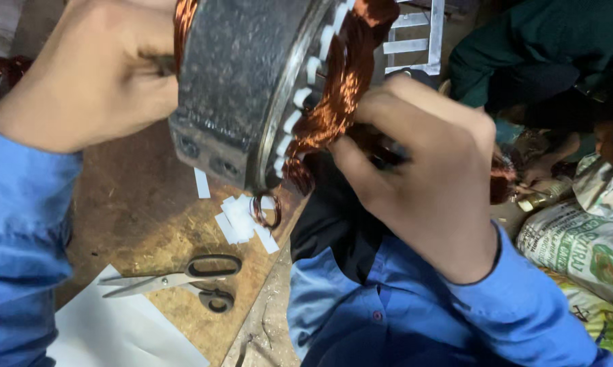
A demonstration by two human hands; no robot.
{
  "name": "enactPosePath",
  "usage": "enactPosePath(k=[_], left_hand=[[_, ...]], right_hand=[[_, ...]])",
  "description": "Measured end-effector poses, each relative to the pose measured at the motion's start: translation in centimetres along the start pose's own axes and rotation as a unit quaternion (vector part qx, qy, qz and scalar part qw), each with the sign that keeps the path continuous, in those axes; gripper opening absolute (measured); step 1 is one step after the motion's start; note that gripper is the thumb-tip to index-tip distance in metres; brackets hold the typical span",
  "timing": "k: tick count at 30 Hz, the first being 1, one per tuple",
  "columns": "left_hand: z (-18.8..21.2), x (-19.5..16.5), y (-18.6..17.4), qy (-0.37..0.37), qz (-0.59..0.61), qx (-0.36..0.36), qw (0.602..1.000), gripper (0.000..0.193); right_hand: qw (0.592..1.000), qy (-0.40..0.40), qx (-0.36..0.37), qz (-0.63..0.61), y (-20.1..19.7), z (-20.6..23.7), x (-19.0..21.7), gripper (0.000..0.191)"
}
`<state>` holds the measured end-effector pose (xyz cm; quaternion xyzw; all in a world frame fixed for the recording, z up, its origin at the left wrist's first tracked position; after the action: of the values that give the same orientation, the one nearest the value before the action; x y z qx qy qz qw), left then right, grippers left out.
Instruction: The person winds copper wire around a motor stator, inserting white insulating strips between the coils. The person holds the stator with one hand and manipulates the wire with the other, occasionally picking up new strips from the table.
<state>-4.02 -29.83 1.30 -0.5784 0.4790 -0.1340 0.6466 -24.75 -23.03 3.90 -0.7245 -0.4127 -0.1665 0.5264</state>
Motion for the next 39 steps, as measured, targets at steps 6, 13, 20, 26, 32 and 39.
enactPosePath(k=[6, 13, 20, 26, 32, 39], left_hand=[[0.2, -1.5, -0.2, 0.056, -0.016, -0.032, 0.998, 0.016], [-0.3, -1.6, 0.5, 0.072, 0.135, -0.091, 0.984, 0.032], [5.2, -4.8, 1.8, -0.043, -0.208, -0.097, 0.972, 0.032], [15.7, -8.5, 6.8, -0.237, -0.063, -0.44, 0.864, 0.024], [17.7, -10.5, 17.2, -0.337, 0.181, -0.417, 0.824, 0.031], [12.0, -10.8, 21.5, -0.372, 0.38, -0.415, 0.738, 0.006]], right_hand=[[0.997, 0.059, 0.029, -0.04, 1.3, 2.6, -3.6, 0.02], [0.993, 0.082, 0.055, -0.067, 1.3, 0.5, -3.1, 0.011], [0.997, -0.044, 0.054, 0.033, 2.2, 5.4, 0.5, 0.012], [0.958, -0.151, 0.243, 0.01, 14.5, 10.7, -0.4, 0.054], [0.96, -0.13, 0.231, -0.087, 14.5, 11.9, -4.3, 0.029], [0.981, -0.026, 0.181, -0.064, 8.0, 13.1, -3.6, 0.024]])
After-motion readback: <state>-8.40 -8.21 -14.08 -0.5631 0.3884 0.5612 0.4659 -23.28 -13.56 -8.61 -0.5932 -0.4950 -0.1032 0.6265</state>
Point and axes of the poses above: each hand's wrist, its own z-axis away from the middle knuckle, its own y-axis out of the palm, x = y × z, the point moved 7 cm from there along -z, towards the middle knuckle, and after that the axes turned 9 degrees about y, right-handed, at the moved point
